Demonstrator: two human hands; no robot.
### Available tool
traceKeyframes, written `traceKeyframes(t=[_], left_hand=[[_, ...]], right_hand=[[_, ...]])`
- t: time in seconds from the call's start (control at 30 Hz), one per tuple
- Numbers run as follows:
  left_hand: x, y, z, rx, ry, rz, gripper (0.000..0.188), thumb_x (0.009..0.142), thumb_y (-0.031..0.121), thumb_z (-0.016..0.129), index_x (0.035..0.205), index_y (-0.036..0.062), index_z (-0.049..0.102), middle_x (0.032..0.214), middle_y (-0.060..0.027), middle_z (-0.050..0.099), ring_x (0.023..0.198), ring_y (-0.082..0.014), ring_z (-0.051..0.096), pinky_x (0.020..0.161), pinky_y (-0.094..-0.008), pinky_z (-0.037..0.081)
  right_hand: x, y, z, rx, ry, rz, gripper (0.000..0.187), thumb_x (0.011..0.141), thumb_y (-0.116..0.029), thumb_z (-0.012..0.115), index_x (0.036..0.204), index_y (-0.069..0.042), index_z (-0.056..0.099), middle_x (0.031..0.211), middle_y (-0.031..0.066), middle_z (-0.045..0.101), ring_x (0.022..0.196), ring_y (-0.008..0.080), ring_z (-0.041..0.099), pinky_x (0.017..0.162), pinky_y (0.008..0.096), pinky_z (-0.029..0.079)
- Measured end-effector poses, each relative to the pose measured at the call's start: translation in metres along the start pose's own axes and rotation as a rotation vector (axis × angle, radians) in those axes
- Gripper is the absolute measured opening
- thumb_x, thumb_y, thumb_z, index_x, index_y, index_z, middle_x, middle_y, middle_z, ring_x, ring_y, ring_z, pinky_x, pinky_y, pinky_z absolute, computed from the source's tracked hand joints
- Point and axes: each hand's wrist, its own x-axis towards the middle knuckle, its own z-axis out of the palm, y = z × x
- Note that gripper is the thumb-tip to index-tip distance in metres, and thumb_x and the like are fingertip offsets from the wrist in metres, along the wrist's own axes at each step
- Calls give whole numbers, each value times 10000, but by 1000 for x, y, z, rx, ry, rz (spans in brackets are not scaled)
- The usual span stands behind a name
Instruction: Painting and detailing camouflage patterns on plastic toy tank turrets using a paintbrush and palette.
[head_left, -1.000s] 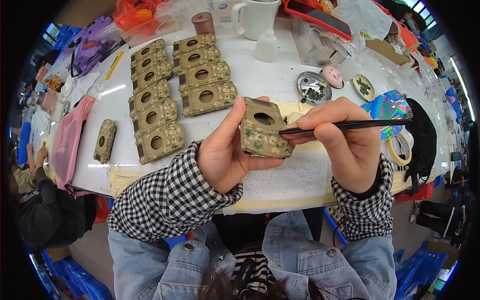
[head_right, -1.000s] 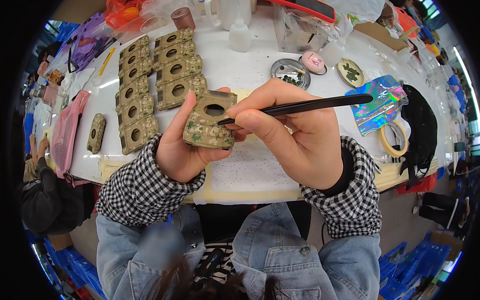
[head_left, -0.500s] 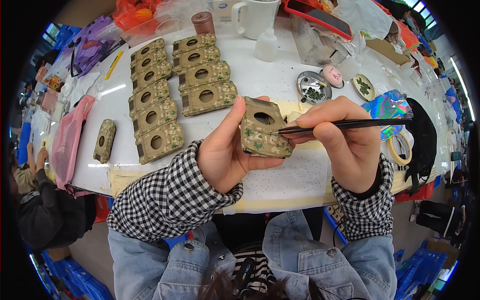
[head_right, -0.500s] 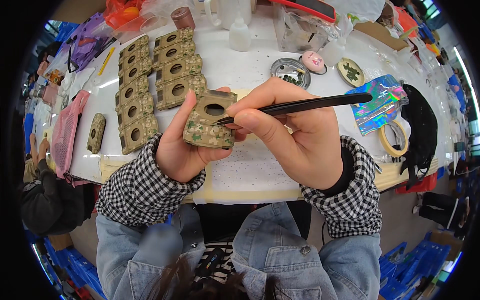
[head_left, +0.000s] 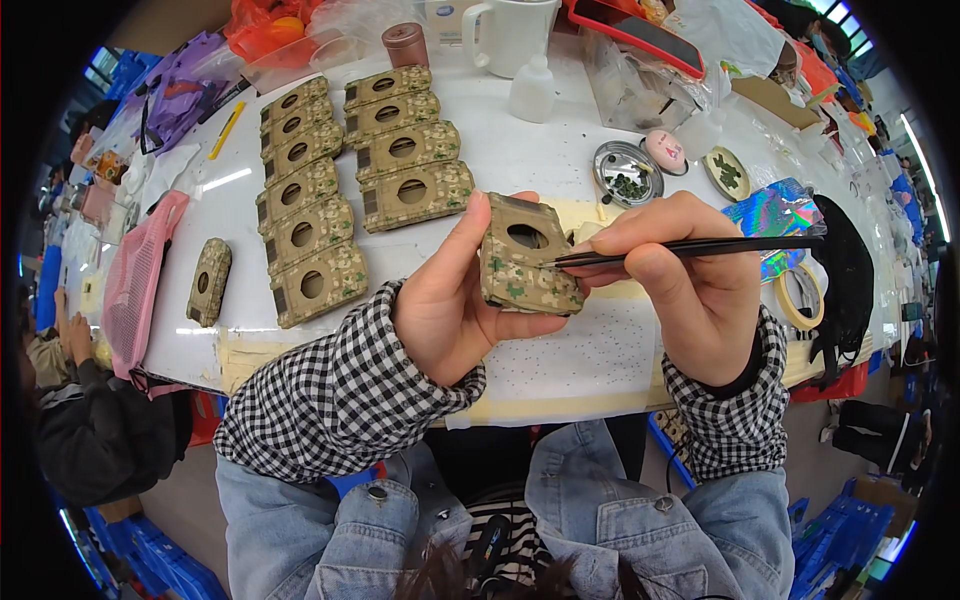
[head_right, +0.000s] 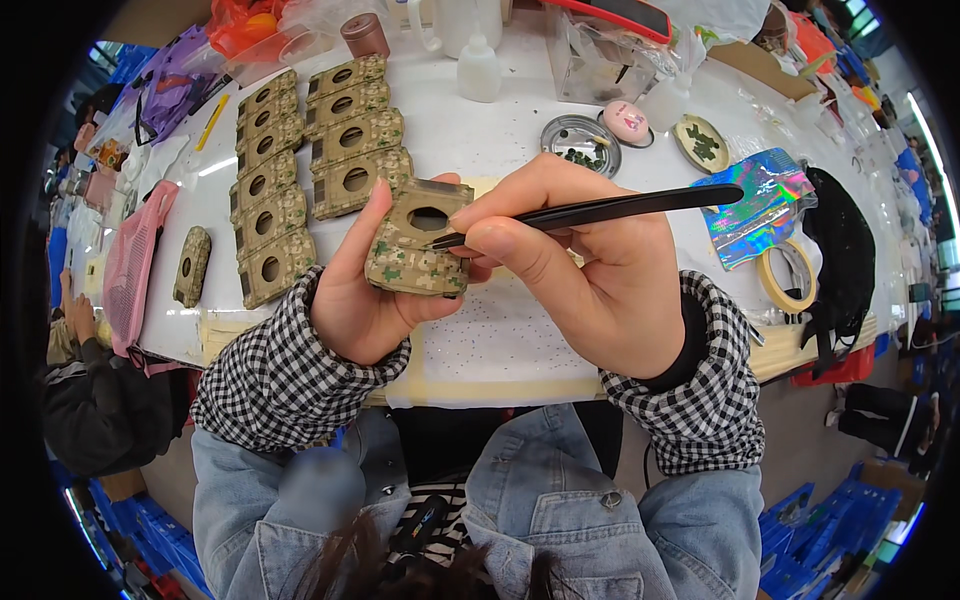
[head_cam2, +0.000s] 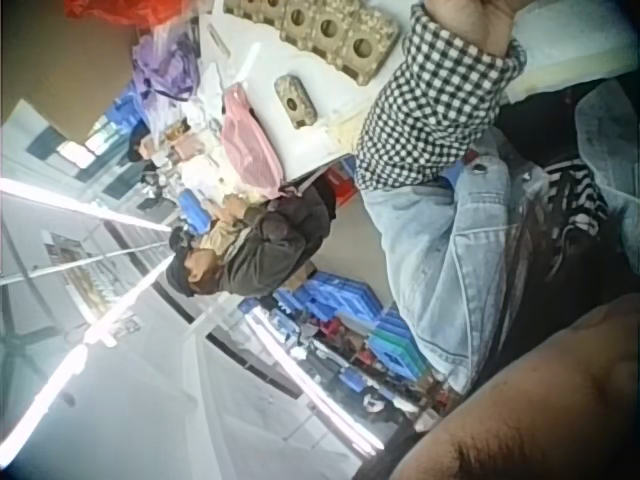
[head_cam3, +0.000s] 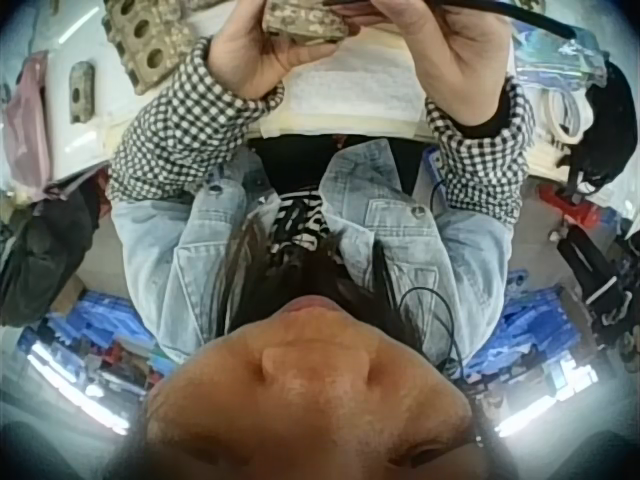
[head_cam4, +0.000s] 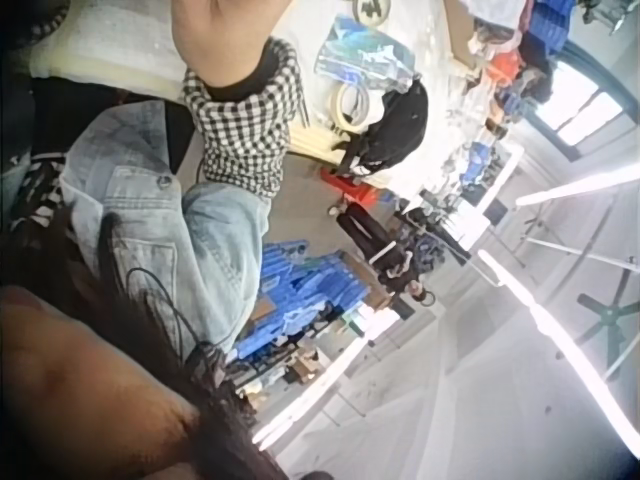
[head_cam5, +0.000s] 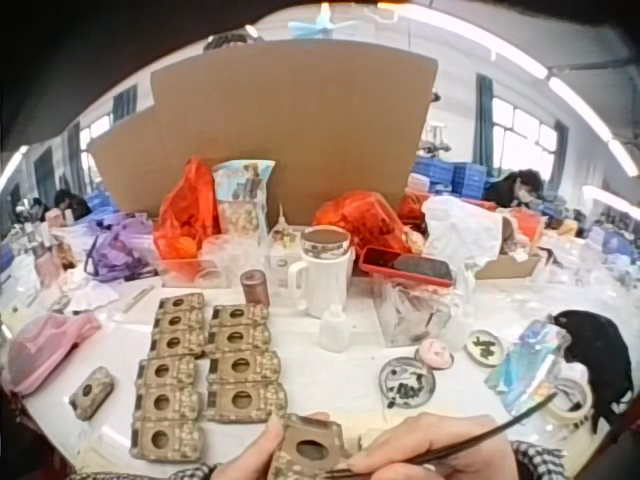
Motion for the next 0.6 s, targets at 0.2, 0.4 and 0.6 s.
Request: traceKeyframes(t=[0.2,0.4,0.6], left_hand=[[0,0,0,-10,-13,6,553,947,475,235,1325,77,309,1168,-207,508,1034,-331,561,753,-345,577],[0,0,0,-5,-9,4,553,948,475,233,1323,76,311,1169,-207,509,1024,-329,566,743,-337,579],[1,0,-2,-55,-40,5,552,947,476,236,1325,80,313,1183,-207,493,1015,-336,565,740,-348,578]], right_hand=[[0,0,0,-4,0,-6,145,882,-70,554,921,67,584,817,91,602,719,123,597,629,221,476],[0,-1,-1,45,-3,29,150,887,-73,547,938,66,571,839,96,600,721,122,600,655,226,488],[-1,-6,-3,46,75,17,264,937,-190,449,991,62,509,873,132,589,759,196,635,720,296,527]])
